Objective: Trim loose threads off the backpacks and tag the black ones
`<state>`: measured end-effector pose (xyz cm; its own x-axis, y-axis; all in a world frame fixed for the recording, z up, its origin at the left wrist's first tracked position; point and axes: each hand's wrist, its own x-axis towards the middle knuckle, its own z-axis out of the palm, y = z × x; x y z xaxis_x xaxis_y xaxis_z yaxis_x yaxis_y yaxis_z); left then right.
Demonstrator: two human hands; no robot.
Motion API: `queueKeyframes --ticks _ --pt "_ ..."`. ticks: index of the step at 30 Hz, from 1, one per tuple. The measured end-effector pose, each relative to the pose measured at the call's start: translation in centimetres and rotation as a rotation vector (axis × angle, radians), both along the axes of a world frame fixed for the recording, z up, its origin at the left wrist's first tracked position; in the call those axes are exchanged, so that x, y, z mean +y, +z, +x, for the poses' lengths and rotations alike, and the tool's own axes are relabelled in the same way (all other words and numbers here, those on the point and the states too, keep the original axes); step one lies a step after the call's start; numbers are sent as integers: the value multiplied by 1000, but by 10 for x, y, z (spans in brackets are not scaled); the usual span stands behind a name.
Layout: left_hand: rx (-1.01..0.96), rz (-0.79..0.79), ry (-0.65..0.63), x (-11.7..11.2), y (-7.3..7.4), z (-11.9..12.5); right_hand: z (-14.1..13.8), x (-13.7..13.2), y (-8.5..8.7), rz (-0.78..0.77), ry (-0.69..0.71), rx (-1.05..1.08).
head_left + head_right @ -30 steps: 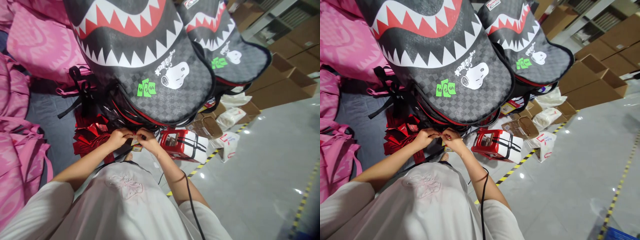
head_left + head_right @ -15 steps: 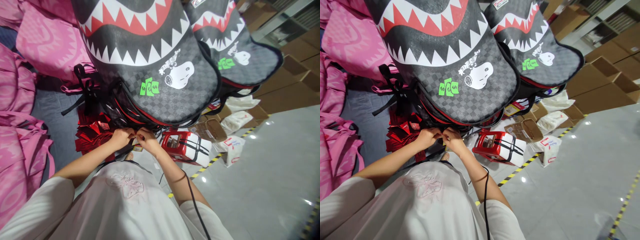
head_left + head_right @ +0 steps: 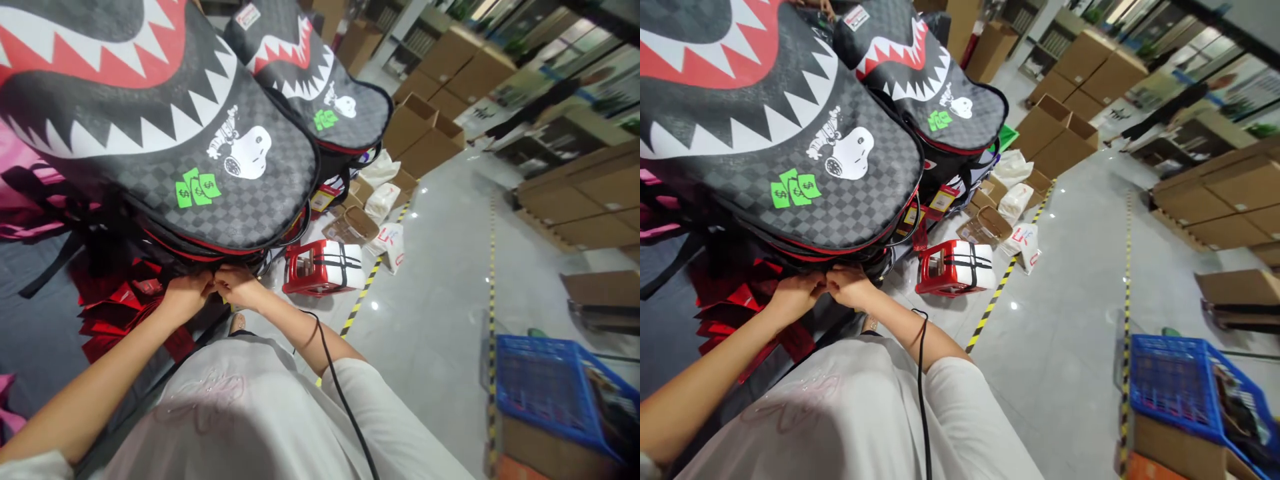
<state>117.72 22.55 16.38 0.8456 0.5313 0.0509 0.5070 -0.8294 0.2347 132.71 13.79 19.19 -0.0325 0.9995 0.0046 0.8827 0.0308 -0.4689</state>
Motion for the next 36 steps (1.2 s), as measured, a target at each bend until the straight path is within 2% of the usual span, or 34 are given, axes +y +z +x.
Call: queueKeyframes --ticks 4,10,12,18,23,26,29,33,36 --pt "-33 -78 -55 4 0 0 3 -1 1 -19 5 27" --pt "-47 -64 -215 13 -5 -6 6 2 4 -59 17 20" --pt "-17 -41 -200 11 -4 -5 5 2 6 -72 13 2" --pt "84 10 -4 0 4 2 0 1 5 -71 15 -52" --pt "125 28 -46 -1 7 6 1 1 4 -89 7 -67" --pt "95 71 8 -7 6 6 2 1 1 -61 -14 -39" --pt "37 8 52 -13 6 4 2 0 -4 -15 -46 -8" --pt "-81 -160 -49 -9 5 -4 -1 1 -9 44 -67 52" --pt "-64 -217 -106 -3 5 -8 -3 3 -12 64 -63 71"
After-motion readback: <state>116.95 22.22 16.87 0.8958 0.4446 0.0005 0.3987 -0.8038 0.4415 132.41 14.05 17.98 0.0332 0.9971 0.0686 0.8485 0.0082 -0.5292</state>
